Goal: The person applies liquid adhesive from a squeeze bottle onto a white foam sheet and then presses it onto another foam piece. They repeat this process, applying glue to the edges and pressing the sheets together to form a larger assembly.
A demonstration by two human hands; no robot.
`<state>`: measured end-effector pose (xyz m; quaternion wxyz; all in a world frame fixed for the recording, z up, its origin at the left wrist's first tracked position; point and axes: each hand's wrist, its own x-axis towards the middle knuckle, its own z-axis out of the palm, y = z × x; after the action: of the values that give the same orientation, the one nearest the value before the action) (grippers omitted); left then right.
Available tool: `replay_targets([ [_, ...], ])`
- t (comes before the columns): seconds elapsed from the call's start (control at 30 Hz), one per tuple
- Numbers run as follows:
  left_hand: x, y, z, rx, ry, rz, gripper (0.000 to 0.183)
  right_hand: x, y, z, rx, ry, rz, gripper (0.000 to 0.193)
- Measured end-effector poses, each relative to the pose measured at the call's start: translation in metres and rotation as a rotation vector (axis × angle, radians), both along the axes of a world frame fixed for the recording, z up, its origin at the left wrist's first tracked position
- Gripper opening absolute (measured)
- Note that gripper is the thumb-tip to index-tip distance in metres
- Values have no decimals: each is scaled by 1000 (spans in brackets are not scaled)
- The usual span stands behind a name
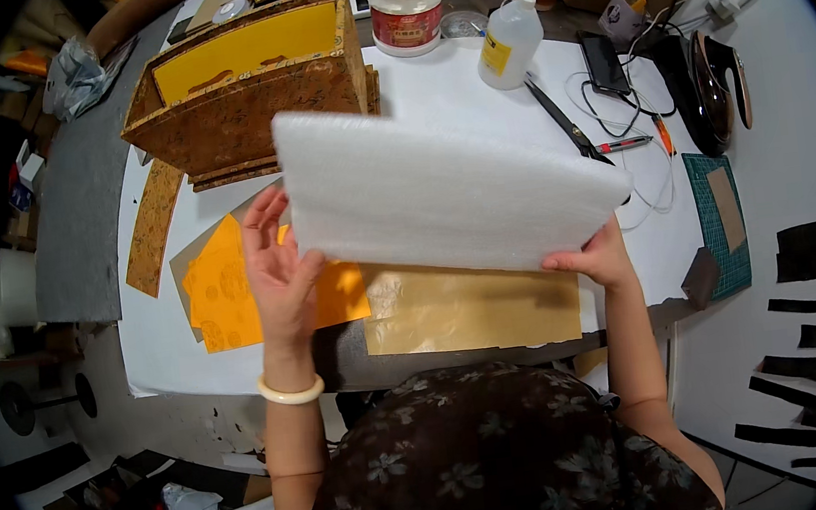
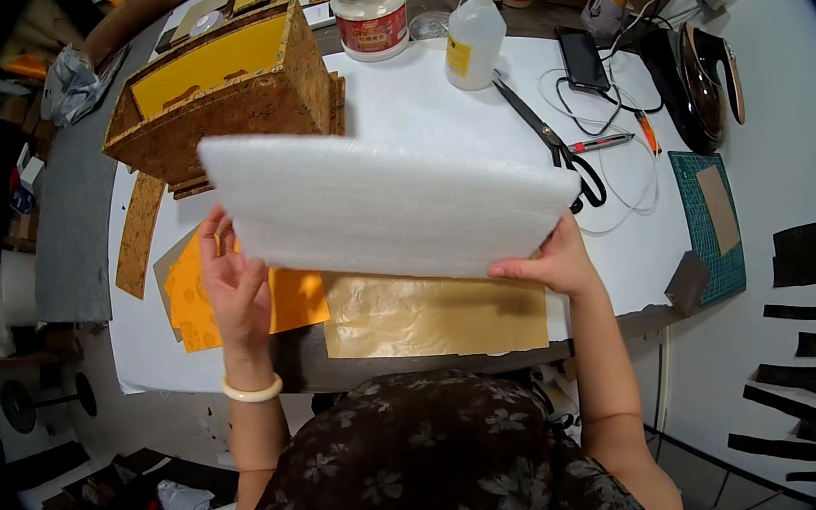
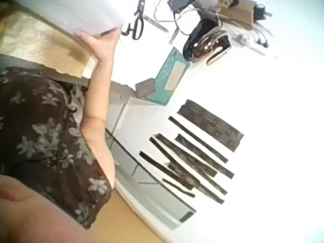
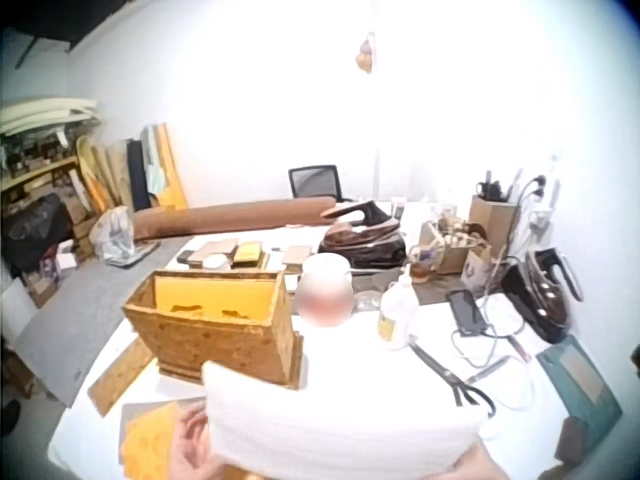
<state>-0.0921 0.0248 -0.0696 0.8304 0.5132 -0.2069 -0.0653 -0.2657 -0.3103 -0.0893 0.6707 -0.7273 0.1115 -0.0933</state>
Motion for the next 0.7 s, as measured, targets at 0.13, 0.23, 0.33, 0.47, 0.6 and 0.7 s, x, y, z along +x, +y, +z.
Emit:
replay_targets([
  [0.13,-13,-51,9,-5,262,-39,63,-41,46,-1,135,42,-146,107],
  [0.23,-2,-95,18,49,345,-81,59,-65,55,-9,-94,-28,-38,113],
  [0.33,18,-126,-2,140,402,-119,59,-58,56,11,-391,-77,109,105],
  [0.47,39,-164,-37,301,290,-94,50,-50,62,9,-368,-68,72,68],
  [0.6,48,-149,-45,386,209,-94,50,-36,45,9,-528,-158,-7,44],
  [0.7,13,-146,-15,459,97,-94,55,-12,41,23,-460,-119,-45,36],
])
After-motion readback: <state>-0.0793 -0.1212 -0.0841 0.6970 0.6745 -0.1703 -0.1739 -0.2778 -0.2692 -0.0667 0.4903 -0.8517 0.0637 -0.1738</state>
